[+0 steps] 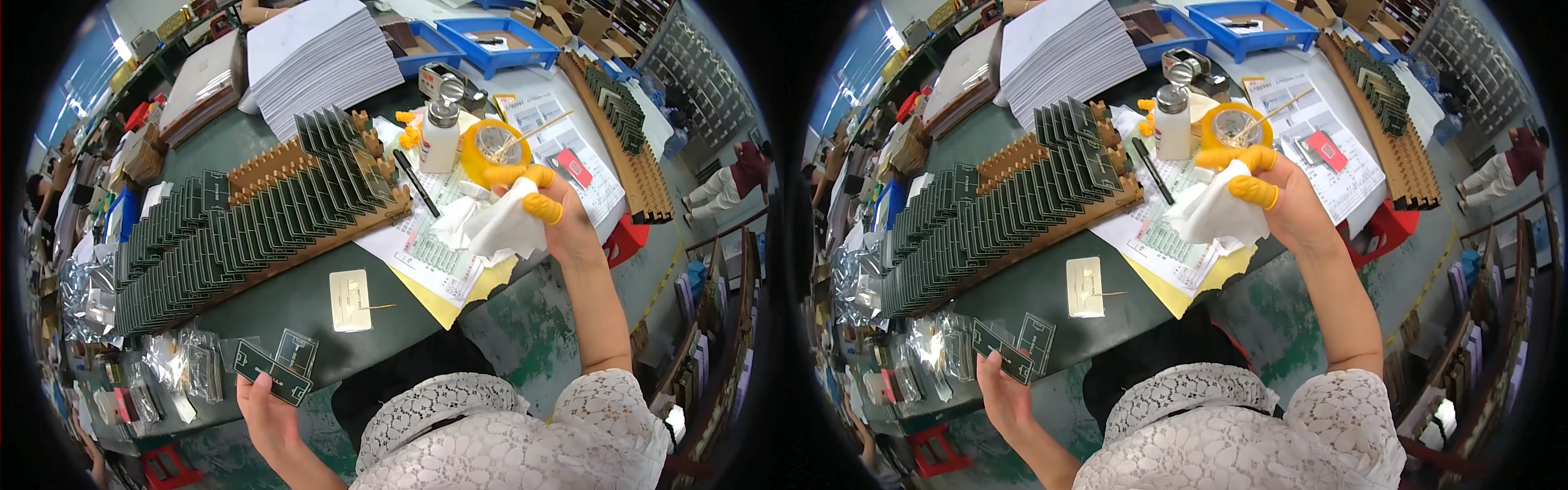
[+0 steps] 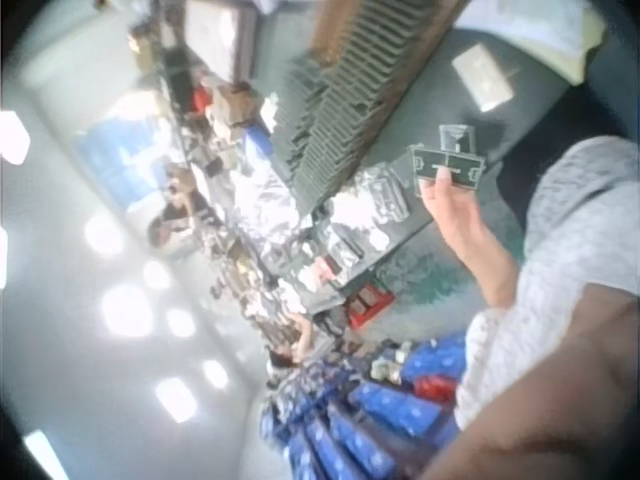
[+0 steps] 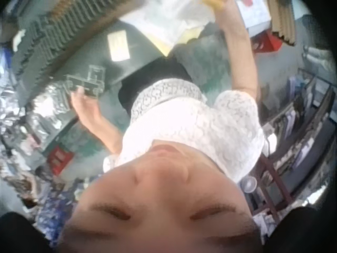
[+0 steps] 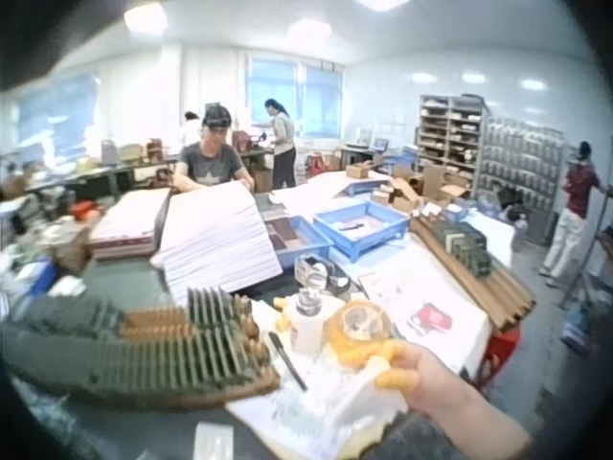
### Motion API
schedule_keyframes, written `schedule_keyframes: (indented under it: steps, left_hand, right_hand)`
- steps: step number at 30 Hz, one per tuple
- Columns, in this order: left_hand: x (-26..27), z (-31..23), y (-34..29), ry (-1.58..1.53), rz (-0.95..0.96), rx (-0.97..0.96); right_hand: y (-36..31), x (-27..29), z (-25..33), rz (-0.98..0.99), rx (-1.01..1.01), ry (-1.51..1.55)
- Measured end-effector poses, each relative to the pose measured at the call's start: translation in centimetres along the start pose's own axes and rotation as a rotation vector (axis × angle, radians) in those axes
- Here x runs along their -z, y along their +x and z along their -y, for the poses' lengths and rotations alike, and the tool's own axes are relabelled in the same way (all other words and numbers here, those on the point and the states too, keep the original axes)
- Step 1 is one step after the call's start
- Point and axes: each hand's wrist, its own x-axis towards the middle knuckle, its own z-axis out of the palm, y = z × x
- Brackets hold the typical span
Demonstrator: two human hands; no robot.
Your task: The person uses a wooden stick to scrape residue from the surface of small green circuit boards. They then wipe the boards with a white cloth to remove debris. The person handles the boards one at a time, flipping them over to clean different sides.
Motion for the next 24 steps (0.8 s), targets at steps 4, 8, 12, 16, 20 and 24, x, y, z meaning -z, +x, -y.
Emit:
schedule_keyframes:
  steps: [4,8,12,16,20,24]
  left_hand:
    - [-0.2,0.4,0.2,0.0,0.004,0.023]
    - [-1.2,0.8,0.3,0.069,-0.012,0.046]
    - [-2.2,0.8,0.0,0.141,0.027,0.039]
    - [-3.1,0.6,0.0,0.13,0.095,0.119]
    - [-3.8,-0.7,-0.2,0.123,0.124,0.212]
    - [-3.6,-0.5,-0.4,0.172,0.141,0.194]
  right_hand:
    - [2.9,-0.6,1.6,0.008,0.134,-0.245]
    - [7.1,-0.8,2.2,-0.116,0.896,-1.542]
    - [10.8,-1.0,0.9,-0.03,1.029,-1.879]
    - [12.4,0.4,-0.1,0.016,1.095,-1.979]
    - [11.5,-0.8,-0.1,0.0,1.02,-2.025]
    - [11.2,-1.2,0.0,-0.018,0.937,-2.114]
